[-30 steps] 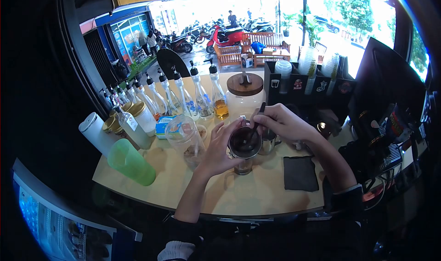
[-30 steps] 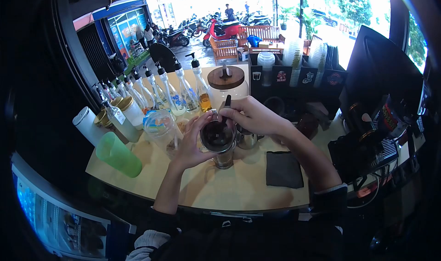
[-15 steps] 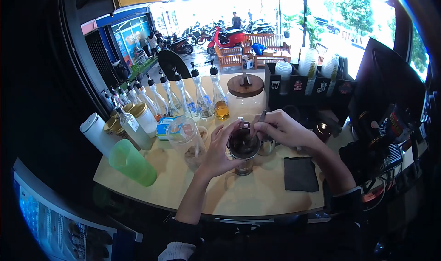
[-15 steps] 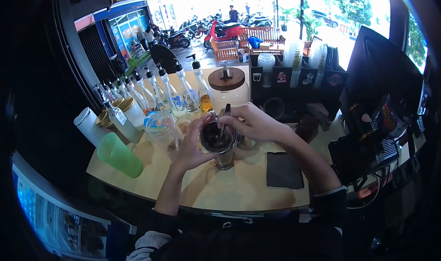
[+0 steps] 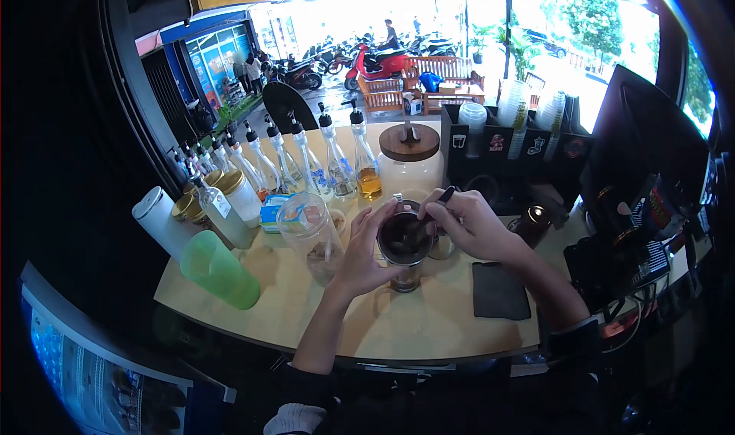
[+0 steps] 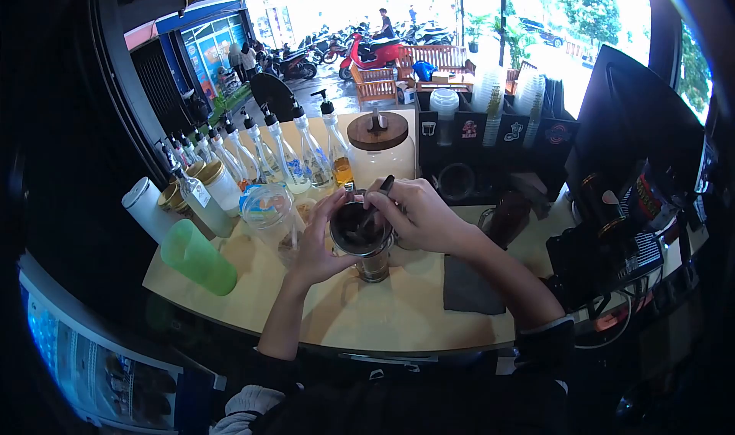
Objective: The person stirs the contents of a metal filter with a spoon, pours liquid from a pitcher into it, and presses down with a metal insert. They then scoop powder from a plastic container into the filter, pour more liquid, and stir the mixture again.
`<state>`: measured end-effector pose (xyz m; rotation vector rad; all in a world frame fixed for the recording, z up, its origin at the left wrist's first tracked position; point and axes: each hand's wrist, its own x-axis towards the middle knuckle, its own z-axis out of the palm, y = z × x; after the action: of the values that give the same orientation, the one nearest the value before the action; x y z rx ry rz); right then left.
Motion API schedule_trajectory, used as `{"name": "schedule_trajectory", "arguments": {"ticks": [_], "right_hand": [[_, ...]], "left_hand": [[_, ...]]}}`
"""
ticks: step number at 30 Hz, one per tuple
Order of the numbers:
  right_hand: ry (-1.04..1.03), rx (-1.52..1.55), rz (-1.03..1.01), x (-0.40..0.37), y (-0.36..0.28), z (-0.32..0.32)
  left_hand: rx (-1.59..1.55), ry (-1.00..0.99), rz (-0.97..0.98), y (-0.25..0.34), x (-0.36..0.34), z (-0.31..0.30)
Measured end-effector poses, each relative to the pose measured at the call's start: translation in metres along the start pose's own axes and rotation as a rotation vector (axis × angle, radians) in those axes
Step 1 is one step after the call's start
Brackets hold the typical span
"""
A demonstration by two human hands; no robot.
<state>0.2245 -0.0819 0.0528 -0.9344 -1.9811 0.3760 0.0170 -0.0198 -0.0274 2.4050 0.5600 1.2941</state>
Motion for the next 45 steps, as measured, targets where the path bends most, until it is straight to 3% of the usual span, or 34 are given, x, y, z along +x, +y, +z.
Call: {"name": "schedule_trajectory", "arguments": {"ticks": [11,15,18,20,24,27,29,34,40,43,45], "right_hand": [[0.081,-0.058,0.03,-0.008,-0.01,0.01],[0.055,-0.048,-0.05,-0.011,-0.009,0.01],[0.009,-0.115,-0.008,-0.009,-0.006,-0.001],[0.008,0.004,0.083,-0.008,0.001,-0.004],[-0.039,0.011,0.043,-0.004,-0.004,-0.008],[-0.042,-0.01,0.194,0.001,-0.007,-0.014],[-0.058,0.05,0.047,0.002,-0.001,-0.01],[-0.047,-0.033,0.051,0.004,0.001,-0.011],[-0.004,0.09,0.053,-0.004,-0.005,-0.002],[-0.029,0.053,0.02,-0.009,-0.001,-0.004],[-0.026,-0.156,-0.084,-0.01,0.008,-0.005]], "left_hand": [[-0.009,0.036,0.018,-0.002,-0.005,0.005],[0.044,0.01,0.021,-0.001,-0.006,0.004],[0.093,-0.027,0.015,0.0,-0.005,0.001],[0.103,-0.03,0.02,0.002,-0.003,-0.001],[0.089,-0.047,0.041,0.002,0.001,-0.002],[0.088,-0.074,0.052,0.004,0.004,-0.005],[0.087,-0.089,0.056,0.007,0.005,-0.006],[0.121,-0.11,0.071,0.008,0.007,-0.007],[0.1,-0.096,0.04,0.003,0.002,-0.004],[0.098,-0.099,0.031,0.004,0.001,-0.006],[0.08,-0.089,0.029,0.005,0.001,-0.004]]}}
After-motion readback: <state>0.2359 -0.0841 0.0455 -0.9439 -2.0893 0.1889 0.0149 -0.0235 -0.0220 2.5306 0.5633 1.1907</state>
